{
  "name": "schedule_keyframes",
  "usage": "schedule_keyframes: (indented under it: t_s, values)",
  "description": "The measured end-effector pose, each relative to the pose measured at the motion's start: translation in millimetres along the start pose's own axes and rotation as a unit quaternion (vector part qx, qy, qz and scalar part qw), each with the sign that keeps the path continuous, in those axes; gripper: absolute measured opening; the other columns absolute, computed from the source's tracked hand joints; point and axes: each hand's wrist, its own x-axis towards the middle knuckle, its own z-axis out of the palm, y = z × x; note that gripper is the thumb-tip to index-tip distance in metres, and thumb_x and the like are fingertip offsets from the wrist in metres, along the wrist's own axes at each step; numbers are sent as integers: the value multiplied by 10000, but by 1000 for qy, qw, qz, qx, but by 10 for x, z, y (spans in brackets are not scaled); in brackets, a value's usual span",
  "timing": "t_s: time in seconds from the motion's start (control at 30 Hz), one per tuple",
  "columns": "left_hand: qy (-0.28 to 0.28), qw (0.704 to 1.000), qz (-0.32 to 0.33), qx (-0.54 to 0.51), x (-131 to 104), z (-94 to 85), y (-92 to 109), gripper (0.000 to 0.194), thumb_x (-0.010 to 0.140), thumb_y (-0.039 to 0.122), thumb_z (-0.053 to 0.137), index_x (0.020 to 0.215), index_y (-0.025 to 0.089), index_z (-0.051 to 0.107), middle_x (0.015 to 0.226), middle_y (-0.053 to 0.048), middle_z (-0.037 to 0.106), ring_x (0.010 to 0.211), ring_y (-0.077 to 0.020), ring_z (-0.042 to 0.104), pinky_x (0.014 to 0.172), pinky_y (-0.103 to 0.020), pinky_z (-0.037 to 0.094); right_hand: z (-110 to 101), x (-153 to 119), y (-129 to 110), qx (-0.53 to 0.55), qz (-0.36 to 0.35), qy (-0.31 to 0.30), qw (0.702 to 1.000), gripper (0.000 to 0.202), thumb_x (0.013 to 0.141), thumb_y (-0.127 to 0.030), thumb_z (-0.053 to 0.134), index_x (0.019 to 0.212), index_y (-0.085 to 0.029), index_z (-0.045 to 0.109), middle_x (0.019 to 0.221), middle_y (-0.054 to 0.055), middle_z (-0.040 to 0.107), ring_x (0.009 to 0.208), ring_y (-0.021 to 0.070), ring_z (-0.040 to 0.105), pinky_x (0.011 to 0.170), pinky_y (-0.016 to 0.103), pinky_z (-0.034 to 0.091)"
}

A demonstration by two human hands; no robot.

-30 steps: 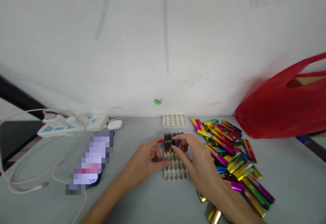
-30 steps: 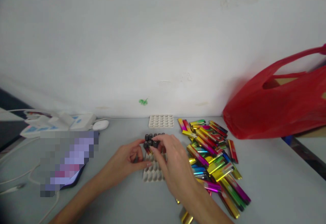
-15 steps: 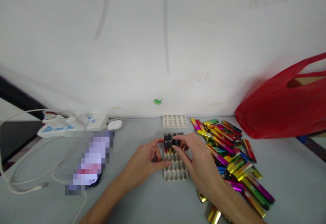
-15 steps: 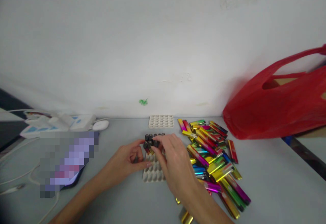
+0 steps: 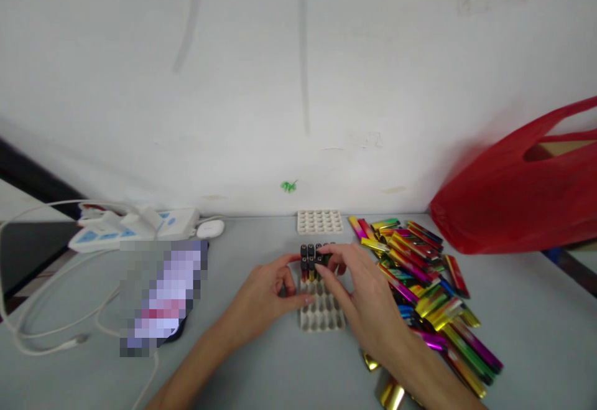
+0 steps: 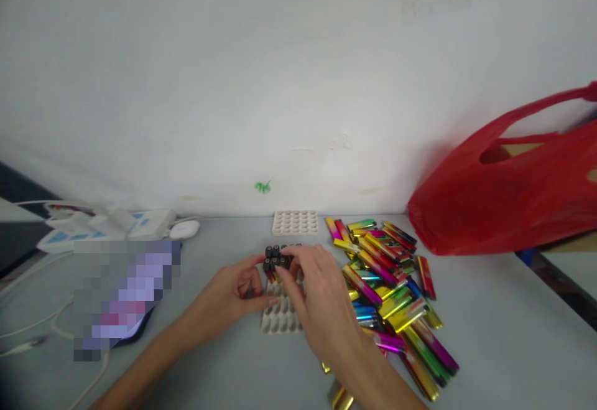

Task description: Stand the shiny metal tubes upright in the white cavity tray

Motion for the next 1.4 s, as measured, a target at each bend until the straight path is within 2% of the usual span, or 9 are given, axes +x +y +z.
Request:
schedule_keyframes:
  t_s: [0.17,0.33,0.47,0.6,0.8,1.0,1.13,1.27,1.4]
  values:
    - [-2,1000,-4,7,-1,-4,-9,765,824,468,928,1481,194,648,699,102,601,623,-137,490,597,-253,361,-46,32,49,-132,13,75,988,131,1083,-156,588,1182,-200,661,1041,101,720,1012,313,656,931,473,513]
    - [-3,1000,-3,10,3,-2,-2,743,826,494,927,1446,186,658,704,101,602,620,-135,485,606,-263,375,-102,66,214,-394,78,75,913,258,996,-131,639,1252,-164,657,1116,215,714,1062,431,601,894,576,470]
    - [-5,1000,-6,15,0,-6,30,732,832,488,923,1449,195,660,701,99,605,621,-135,487,635,-272,387,-115,29,364,-471,70,60,878,297,1016,-74,521,1264,-176,646,1048,230,719,1049,442,560,878,612,447]
    - [-4,1000,-11,10,1,-6,19,747,830,494,924,1457,191,654,709,98,607,626,-136,491,634,-268,385,-121,-4,425,-469,50,54,880,325,1017,-32,450,1181,-208,668,1009,224,724,1056,438,550,900,635,425]
    - [-3,1000,-6,5,6,-1,-4,761,828,517,923,1454,182,650,705,101,593,621,-134,491,619,-265,373,-103,-14,360,-412,58,46,908,417,958,59,451,1105,-215,728,1049,212,725,1077,424,574,940,634,416]
    - [-1,1000,-9,10,8,-7,22,751,823,510,917,1439,169,655,701,104,592,613,-133,471,626,-271,378,-81,9,310,-480,58,-25,875,385,945,62,476,1028,-176,766,1165,258,741,1113,463,581,920,650,432]
    - [-3,1000,-14,11,10,-5,16,778,814,544,919,1436,159,653,715,94,607,613,-136,470,602,-267,365,-70,25,267,-467,53,-48,882,311,969,24,545,1061,-157,781,1185,253,752,1135,469,592,961,642,423]
    - [-3,1000,-12,-3,7,1,-2,822,800,558,932,1457,157,644,710,95,600,622,-139,476,587,-259,354,-64,43,211,-429,42,-35,902,329,972,44,558,1094,-183,762,1207,203,770,1165,434,605,1003,602,398]
    - [-3,1000,-12,-10,9,10,-35,833,814,556,928,1484,162,630,712,98,595,627,-138,488,584,-255,353,-67,73,199,-388,23,8,921,215,1051,-57,600,1142,-197,736,1165,160,783,1132,397,631,998,560,370]
